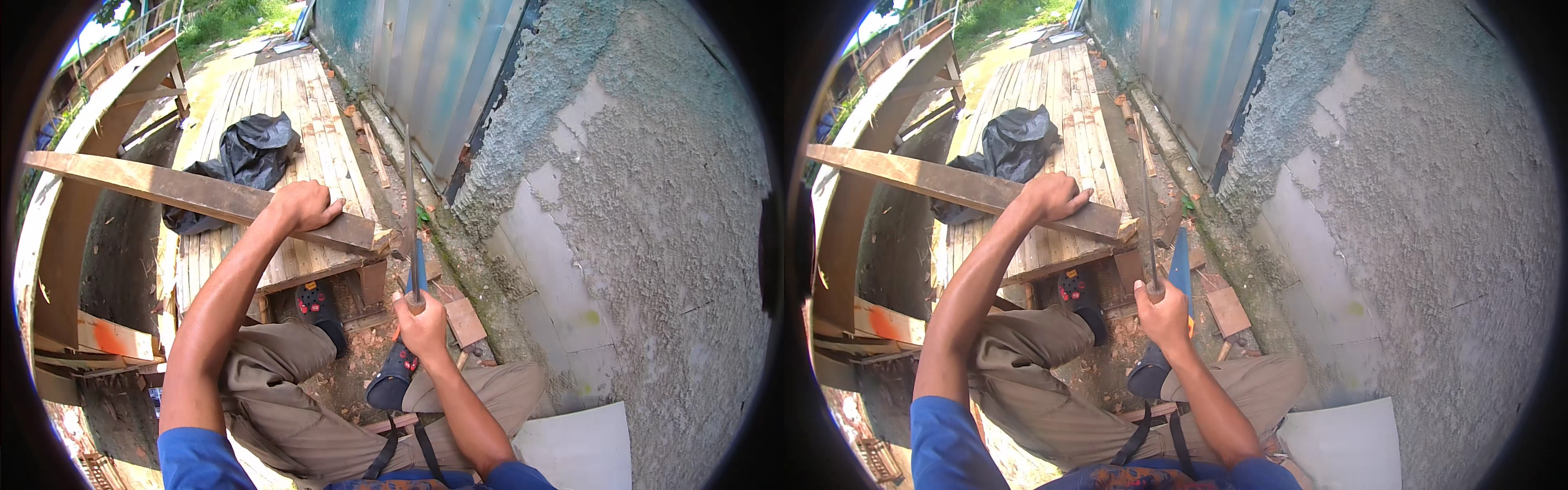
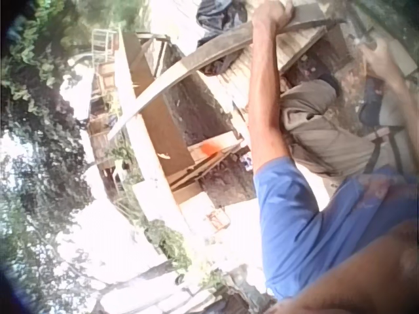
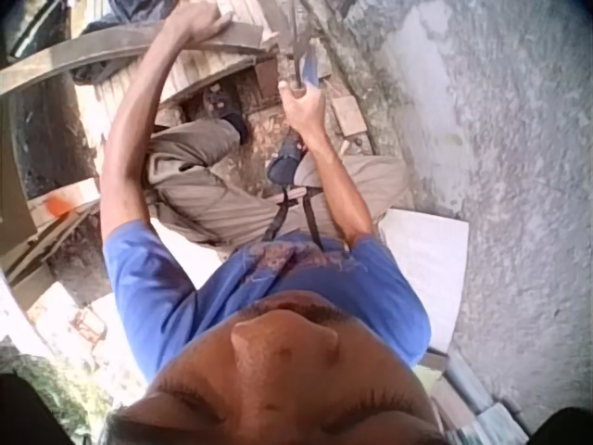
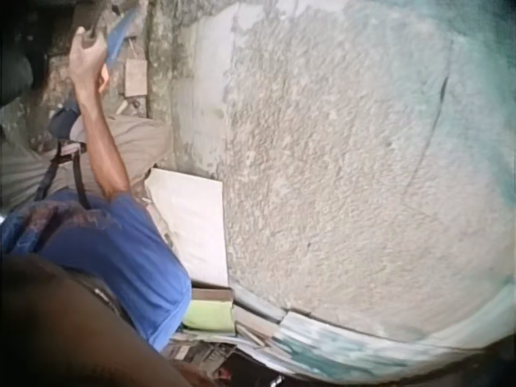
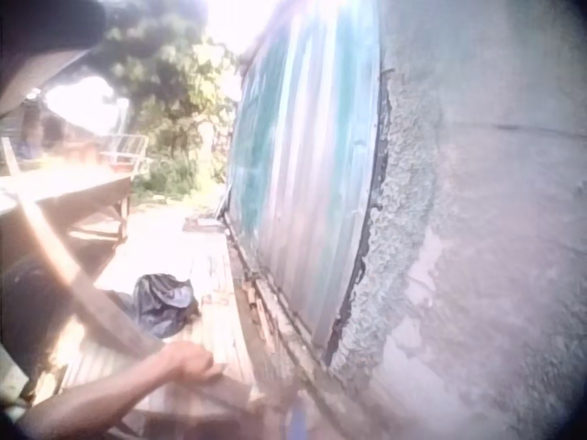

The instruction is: The person sits on the ground and uses a machete to repeatedly strike and shape a wooden plank resting on a wooden platform. The person also briefly uses a hand saw on the plank before returning to the machete.

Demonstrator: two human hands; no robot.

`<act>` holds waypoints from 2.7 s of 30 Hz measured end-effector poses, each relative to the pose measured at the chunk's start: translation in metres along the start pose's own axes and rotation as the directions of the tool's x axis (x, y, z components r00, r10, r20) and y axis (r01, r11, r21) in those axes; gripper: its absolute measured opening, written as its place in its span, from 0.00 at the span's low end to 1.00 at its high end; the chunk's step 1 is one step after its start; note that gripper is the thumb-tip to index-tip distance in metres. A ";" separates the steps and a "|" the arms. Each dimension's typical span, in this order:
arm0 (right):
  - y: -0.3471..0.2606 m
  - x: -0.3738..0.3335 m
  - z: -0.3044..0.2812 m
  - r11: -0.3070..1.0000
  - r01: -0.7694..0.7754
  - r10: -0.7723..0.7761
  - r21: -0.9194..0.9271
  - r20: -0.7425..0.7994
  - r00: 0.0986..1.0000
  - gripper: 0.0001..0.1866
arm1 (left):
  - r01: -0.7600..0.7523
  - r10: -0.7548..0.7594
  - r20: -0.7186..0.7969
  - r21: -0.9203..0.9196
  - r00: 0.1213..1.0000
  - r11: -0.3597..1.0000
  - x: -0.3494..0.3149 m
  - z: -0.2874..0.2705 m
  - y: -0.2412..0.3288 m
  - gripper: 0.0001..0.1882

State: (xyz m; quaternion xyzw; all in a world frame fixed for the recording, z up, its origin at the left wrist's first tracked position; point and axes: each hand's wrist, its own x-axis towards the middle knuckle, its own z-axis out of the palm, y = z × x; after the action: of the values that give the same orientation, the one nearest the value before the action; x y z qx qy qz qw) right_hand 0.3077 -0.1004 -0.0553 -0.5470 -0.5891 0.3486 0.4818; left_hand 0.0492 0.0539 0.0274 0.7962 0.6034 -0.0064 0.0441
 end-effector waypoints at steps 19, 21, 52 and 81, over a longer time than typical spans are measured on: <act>0.002 0.008 -0.022 0.976 0.001 -0.002 0.217 0.005 1.000 0.15 | -0.068 0.074 -0.104 0.060 0.992 0.996 -0.003 0.001 0.005 0.36; 0.006 0.003 -0.025 0.961 -0.084 0.069 0.265 0.063 0.996 0.15 | -0.068 0.082 -0.127 0.113 0.988 0.991 -0.004 0.000 0.008 0.36; -0.070 -0.004 -0.013 0.835 0.260 -0.227 0.485 -0.126 0.966 0.12 | -0.151 0.225 -0.240 0.293 0.944 0.944 -0.038 0.021 0.007 0.43; -0.031 0.005 -0.010 0.978 0.022 -0.027 0.206 0.024 0.999 0.17 | -0.122 0.198 -0.228 0.307 0.953 0.944 -0.037 0.024 0.006 0.44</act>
State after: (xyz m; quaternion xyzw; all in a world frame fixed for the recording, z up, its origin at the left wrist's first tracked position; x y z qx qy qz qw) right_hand 0.3078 -0.1017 -0.0226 -0.4823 -0.5628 0.4090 0.5323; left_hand 0.0461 0.0151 0.0062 0.8348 0.5294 0.0119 -0.1505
